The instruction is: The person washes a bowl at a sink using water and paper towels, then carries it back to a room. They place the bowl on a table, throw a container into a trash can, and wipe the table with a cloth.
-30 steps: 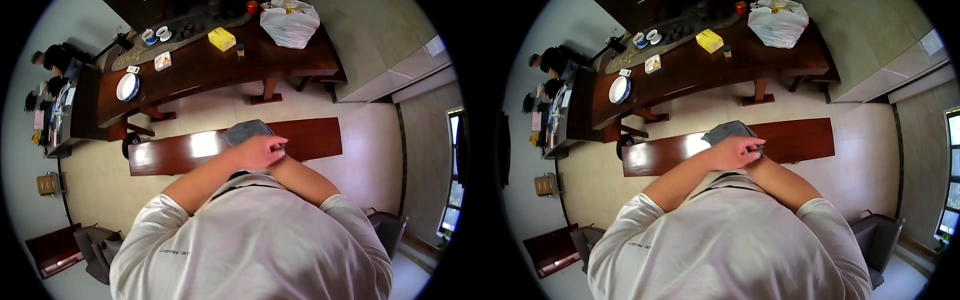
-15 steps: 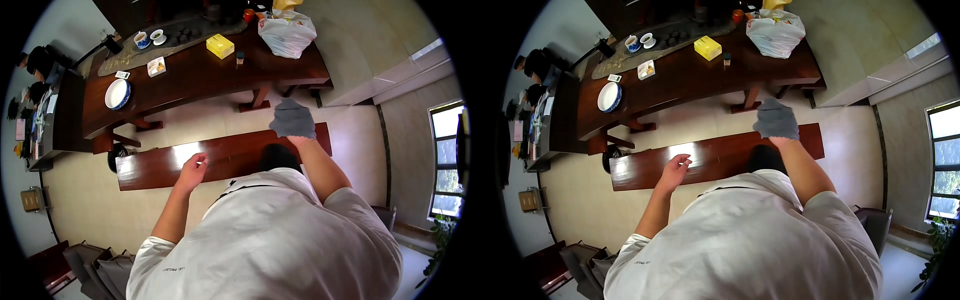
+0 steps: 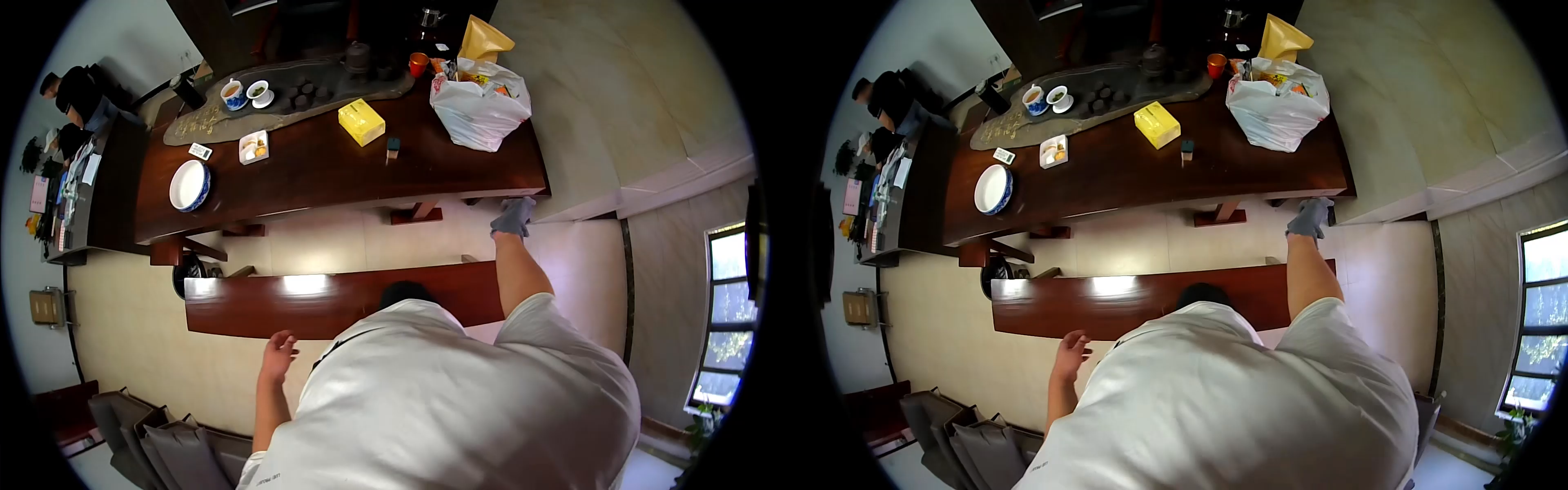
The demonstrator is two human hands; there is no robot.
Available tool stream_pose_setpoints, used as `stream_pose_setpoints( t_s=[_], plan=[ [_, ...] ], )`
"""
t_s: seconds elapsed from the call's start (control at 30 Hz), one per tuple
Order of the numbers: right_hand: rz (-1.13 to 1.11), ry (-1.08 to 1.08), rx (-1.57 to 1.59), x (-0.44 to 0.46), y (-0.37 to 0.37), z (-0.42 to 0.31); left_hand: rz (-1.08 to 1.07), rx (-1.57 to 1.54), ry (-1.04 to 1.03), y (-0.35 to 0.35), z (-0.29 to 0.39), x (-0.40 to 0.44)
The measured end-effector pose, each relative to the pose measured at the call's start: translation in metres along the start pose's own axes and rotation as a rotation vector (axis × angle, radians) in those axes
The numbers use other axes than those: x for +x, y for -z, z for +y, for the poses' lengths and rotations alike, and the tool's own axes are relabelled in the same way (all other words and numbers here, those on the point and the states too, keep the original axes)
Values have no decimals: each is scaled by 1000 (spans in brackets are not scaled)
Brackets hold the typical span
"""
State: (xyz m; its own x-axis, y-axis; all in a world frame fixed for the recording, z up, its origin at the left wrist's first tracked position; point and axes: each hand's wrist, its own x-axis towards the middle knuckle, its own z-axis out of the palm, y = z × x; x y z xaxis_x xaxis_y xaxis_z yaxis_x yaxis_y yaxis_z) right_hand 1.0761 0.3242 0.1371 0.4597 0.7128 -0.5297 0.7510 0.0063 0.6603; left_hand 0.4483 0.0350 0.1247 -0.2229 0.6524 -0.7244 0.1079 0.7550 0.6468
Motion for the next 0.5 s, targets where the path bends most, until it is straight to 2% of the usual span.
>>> stream_pose_setpoints(
  t_s=[0.17, 0.2, 0.3, 0.37, 0.43, 0.47, 0.5],
  plan=[
    [-121, -201, 216, 77, 27, 4, 104, 92, 74, -39, 85, 37],
    [45, -278, 355, 84, 31, -1, 54, 80, 33, -55, 110, 49],
    [167, -432, 890, 132, 45, 0, -59, 155, -40, -112, 177, 99],
    [274, -507, 1130, 167, 38, -20, -103, 289, -401, -152, 200, 153],
    [349, -552, 1383, 204, 17, -45, -46, 582, -600, -204, 260, 168],
    [425, -550, 1669, 228, 0, -62, -28, 639, -684, -228, 283, 181],
    [545, -501, 2212, 251, -18, -81, -8, 692, -769, -251, 301, 195]
  ],
)
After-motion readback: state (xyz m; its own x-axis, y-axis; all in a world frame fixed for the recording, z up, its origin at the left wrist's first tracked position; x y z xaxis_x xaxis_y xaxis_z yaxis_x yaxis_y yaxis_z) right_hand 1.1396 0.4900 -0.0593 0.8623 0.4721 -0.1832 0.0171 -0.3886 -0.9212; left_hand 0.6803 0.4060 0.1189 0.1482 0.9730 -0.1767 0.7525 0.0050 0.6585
